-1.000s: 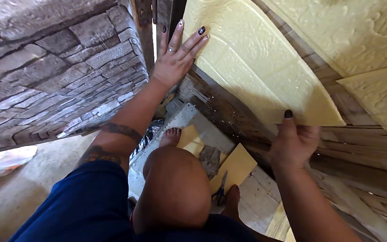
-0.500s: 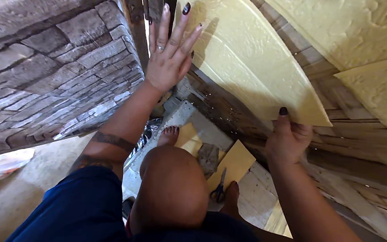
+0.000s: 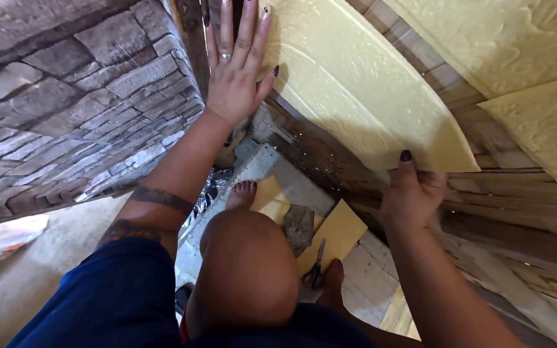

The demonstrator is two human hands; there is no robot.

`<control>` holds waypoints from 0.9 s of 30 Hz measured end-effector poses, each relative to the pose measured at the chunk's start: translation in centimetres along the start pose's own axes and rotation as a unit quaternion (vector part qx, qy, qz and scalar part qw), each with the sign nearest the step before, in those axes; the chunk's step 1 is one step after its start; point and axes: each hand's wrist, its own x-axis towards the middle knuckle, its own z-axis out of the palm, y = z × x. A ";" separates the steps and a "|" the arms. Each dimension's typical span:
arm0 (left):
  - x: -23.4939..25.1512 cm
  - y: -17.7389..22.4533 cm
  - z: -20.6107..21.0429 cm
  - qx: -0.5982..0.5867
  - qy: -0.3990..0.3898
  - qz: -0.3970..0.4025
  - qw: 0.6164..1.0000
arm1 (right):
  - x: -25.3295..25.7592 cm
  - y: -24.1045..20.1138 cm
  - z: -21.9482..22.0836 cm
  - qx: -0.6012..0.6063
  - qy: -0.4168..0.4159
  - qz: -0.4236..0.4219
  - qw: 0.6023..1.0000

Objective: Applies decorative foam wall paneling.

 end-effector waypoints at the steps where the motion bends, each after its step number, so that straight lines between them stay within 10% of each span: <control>1: 0.1 0.0 0.2 0.001 -0.001 -0.001 1.000 | 0.1 0.2 0.0 0.008 0.003 0.008 1.000; 10: -2.3 -0.1 1.6 -0.322 0.100 -0.065 0.939 | -0.3 0.2 -0.7 0.027 0.006 0.027 0.999; 17: -7.0 -0.6 3.2 -0.484 -0.004 -0.411 0.773 | -3.1 0.2 -0.5 0.020 0.012 0.041 0.999; 27: -5.2 2.7 2.3 -0.652 -0.017 -0.557 0.515 | -7.1 -3.5 0.0 -0.013 -0.002 0.023 1.000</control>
